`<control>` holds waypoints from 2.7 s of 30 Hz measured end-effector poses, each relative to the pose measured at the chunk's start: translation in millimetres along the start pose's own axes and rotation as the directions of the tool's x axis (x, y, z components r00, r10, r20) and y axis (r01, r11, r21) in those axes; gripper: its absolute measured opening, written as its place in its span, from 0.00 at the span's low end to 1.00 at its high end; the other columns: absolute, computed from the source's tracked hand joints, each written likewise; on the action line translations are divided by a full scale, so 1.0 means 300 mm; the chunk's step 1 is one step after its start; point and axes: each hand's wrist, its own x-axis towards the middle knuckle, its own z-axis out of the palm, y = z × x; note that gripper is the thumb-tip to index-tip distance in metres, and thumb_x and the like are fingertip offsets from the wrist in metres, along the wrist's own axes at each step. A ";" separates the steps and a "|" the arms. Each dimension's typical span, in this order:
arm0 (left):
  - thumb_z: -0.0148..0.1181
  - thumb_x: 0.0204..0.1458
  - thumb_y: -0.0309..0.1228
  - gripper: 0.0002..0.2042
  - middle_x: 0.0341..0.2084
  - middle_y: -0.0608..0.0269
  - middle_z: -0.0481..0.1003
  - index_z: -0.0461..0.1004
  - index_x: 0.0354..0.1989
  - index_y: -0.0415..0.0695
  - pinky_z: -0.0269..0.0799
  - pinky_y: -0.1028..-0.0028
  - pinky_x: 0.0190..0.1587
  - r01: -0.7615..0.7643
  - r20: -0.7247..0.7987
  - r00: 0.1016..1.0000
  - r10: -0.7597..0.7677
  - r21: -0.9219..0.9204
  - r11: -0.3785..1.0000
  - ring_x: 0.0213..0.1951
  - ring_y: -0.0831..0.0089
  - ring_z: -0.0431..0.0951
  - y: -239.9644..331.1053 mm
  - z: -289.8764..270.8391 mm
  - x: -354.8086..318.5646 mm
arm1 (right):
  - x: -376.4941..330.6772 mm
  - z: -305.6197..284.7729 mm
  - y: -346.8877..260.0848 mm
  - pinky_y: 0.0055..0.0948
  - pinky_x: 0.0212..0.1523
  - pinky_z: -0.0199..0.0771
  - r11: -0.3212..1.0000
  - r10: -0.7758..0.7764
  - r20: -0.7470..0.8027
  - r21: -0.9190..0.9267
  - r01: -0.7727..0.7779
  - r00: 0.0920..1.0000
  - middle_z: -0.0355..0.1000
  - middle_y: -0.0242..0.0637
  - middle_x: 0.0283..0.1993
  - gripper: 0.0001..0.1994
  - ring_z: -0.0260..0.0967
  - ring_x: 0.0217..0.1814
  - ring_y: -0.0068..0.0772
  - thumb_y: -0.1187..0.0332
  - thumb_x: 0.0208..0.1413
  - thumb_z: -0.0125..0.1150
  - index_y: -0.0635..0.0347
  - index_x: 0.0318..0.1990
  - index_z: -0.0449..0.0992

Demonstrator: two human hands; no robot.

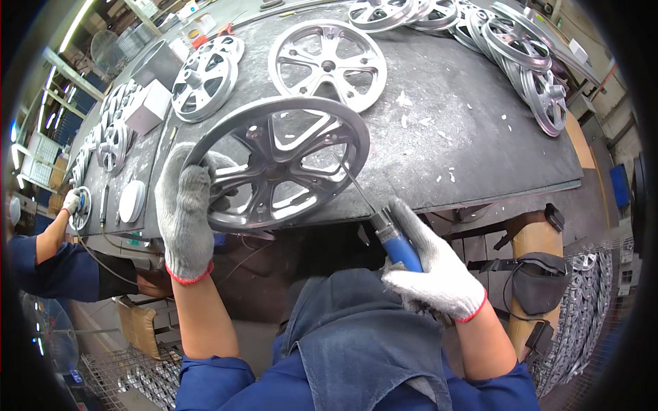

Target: The person deburrs metal wheel rims with a handheld deburring tool, rotating each rim by hand, setting finished pieces on the table, and picking up new rims to deburr.

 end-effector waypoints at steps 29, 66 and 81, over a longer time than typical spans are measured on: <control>0.61 0.56 0.80 0.46 0.41 0.56 0.82 0.75 0.46 0.38 0.78 0.74 0.41 0.015 -0.156 0.988 -0.007 0.053 0.998 0.39 0.74 0.82 0.010 -0.003 -0.158 | 0.017 0.032 0.091 0.38 0.79 0.67 0.864 -0.259 -0.018 -0.452 0.224 0.966 0.73 0.57 0.77 0.45 0.68 0.83 0.49 0.65 0.65 0.75 0.61 0.85 0.57; 0.72 0.67 0.43 0.26 0.48 0.56 0.82 0.74 0.62 0.35 0.80 0.76 0.41 -0.335 -0.248 0.939 0.239 -0.497 0.801 0.35 0.75 0.83 -0.277 0.081 0.005 | 0.009 -0.026 -0.237 0.22 0.33 0.78 0.977 -0.048 -0.006 0.208 0.048 0.999 0.76 0.36 0.38 0.48 0.73 0.31 0.19 0.70 0.63 0.69 0.57 0.89 0.49; 0.62 0.69 0.45 0.20 0.26 0.46 0.79 0.83 0.43 0.36 0.75 0.61 0.38 -0.407 0.406 0.894 0.189 0.559 0.722 0.33 0.55 0.83 0.241 0.222 0.265 | 0.112 0.018 -0.276 0.49 0.61 0.82 0.474 -0.568 -0.090 -0.848 0.235 0.818 0.82 0.61 0.59 0.36 0.81 0.61 0.68 0.62 0.68 0.67 0.51 0.82 0.64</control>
